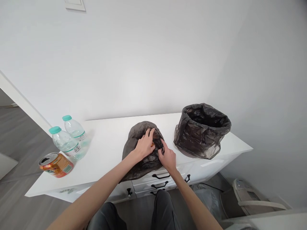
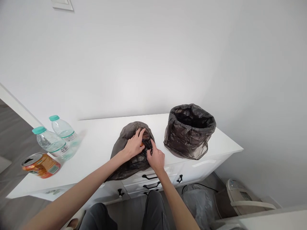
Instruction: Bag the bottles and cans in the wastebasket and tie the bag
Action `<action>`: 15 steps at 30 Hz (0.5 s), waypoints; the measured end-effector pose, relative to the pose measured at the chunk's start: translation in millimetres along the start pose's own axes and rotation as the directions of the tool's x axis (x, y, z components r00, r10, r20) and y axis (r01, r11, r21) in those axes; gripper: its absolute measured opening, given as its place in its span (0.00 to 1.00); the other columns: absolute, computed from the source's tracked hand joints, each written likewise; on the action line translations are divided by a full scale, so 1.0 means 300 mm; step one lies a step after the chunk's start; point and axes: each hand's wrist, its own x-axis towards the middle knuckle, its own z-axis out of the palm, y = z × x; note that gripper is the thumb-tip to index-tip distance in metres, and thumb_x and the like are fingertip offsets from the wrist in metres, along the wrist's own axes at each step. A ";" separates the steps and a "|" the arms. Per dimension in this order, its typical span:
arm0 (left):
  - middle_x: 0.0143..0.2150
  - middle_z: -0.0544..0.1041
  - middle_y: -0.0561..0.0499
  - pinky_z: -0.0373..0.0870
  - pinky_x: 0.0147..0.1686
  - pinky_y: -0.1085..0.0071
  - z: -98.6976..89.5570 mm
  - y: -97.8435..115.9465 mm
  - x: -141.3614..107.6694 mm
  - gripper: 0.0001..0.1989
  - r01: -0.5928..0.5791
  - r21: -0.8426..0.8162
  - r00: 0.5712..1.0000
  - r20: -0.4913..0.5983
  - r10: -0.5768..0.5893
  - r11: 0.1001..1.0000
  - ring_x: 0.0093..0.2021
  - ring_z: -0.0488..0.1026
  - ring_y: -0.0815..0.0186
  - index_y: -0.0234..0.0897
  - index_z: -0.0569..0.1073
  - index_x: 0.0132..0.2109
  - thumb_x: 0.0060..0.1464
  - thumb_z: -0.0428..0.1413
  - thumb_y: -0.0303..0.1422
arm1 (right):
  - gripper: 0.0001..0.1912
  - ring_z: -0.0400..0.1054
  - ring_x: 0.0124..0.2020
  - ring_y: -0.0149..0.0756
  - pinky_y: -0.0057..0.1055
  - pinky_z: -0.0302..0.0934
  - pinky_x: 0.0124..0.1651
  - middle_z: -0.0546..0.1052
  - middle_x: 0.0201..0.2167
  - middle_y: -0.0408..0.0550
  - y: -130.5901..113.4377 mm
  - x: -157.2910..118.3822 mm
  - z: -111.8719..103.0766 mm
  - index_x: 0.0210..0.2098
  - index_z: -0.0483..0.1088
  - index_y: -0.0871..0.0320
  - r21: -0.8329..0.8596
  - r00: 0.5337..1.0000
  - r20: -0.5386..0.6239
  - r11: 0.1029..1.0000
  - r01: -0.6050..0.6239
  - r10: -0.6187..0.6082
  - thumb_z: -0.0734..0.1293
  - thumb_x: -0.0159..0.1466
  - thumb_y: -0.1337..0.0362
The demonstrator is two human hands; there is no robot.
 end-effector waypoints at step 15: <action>0.77 0.59 0.40 0.73 0.62 0.55 -0.214 -0.156 -0.260 0.33 -0.332 -0.093 0.916 0.208 0.344 0.939 0.68 0.71 0.47 0.45 0.63 0.71 0.63 0.60 0.36 | 0.29 0.77 0.39 0.40 0.29 0.59 0.41 0.83 0.36 0.46 0.020 -0.004 0.033 0.72 0.63 0.51 0.023 1.000 -0.016 1.000 -0.018 0.018 0.60 0.72 0.63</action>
